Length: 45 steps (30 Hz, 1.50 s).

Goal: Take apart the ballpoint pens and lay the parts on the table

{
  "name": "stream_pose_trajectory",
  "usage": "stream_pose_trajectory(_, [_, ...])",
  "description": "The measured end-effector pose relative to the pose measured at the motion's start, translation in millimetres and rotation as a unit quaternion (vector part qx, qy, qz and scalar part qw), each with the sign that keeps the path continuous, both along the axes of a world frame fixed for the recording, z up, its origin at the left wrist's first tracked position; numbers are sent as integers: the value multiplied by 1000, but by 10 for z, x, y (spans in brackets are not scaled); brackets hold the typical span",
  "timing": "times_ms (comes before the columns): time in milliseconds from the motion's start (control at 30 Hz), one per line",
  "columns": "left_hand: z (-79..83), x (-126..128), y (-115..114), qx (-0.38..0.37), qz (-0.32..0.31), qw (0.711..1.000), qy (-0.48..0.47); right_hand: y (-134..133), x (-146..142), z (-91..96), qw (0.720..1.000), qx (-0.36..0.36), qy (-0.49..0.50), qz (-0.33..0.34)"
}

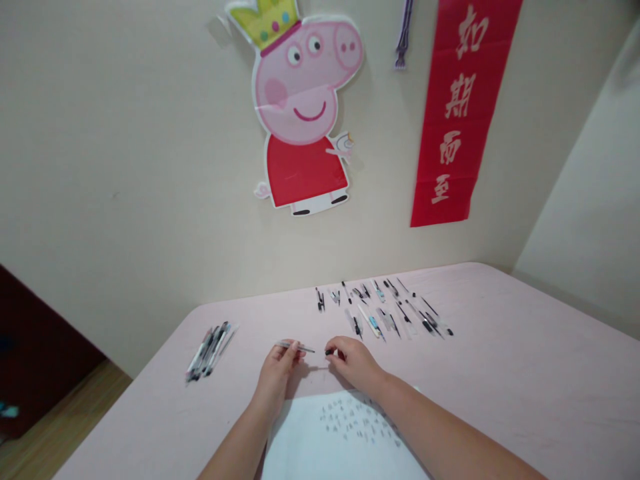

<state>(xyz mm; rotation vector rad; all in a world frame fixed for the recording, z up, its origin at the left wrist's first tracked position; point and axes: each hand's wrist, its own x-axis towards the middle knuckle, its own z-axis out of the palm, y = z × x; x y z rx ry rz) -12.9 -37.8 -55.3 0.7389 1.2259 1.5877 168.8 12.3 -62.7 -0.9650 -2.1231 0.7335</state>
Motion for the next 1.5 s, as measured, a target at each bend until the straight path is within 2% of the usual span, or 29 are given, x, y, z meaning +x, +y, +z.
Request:
stream_pose_trajectory(233, [135,-276,63,22,185,980,-67,25,58,20,1000,0,-11,-25])
stream_pose_trajectory(333, [162,-379,62,35,226,972,-63,28,68,28,999,-2,-21,-40])
stream_pose_trajectory(400, [151,-396,62,26,199,979,-44,36,76,27,998,-2,-32,-61])
stream_pose_trajectory(533, [91,-276,65,-43,55,997,39,61,97,7,993,0,-61,-100])
stream_pose_trajectory(600, [69,-172,52,-85,16,993,83,68,105,-2,991,-2,-77,-111])
stream_pose_trajectory(800, [49,43,-69,-44,-85,969,230,58,108,16,985,11,-122,-121])
stream_pose_trajectory(1000, [-17,105,-121,-42,-106,940,320,30,116,70,983,30,-134,-119])
stream_pose_trajectory(1233, [17,178,-99,-63,-118,927,351,33,71,65,987,42,-133,-85])
stream_pose_trajectory(1400, [39,291,-19,-60,-125,884,447,58,20,44,982,49,-157,-97])
stream_pose_trajectory(1500, [73,335,3,-78,-121,872,468,64,26,44,982,46,-156,-97])
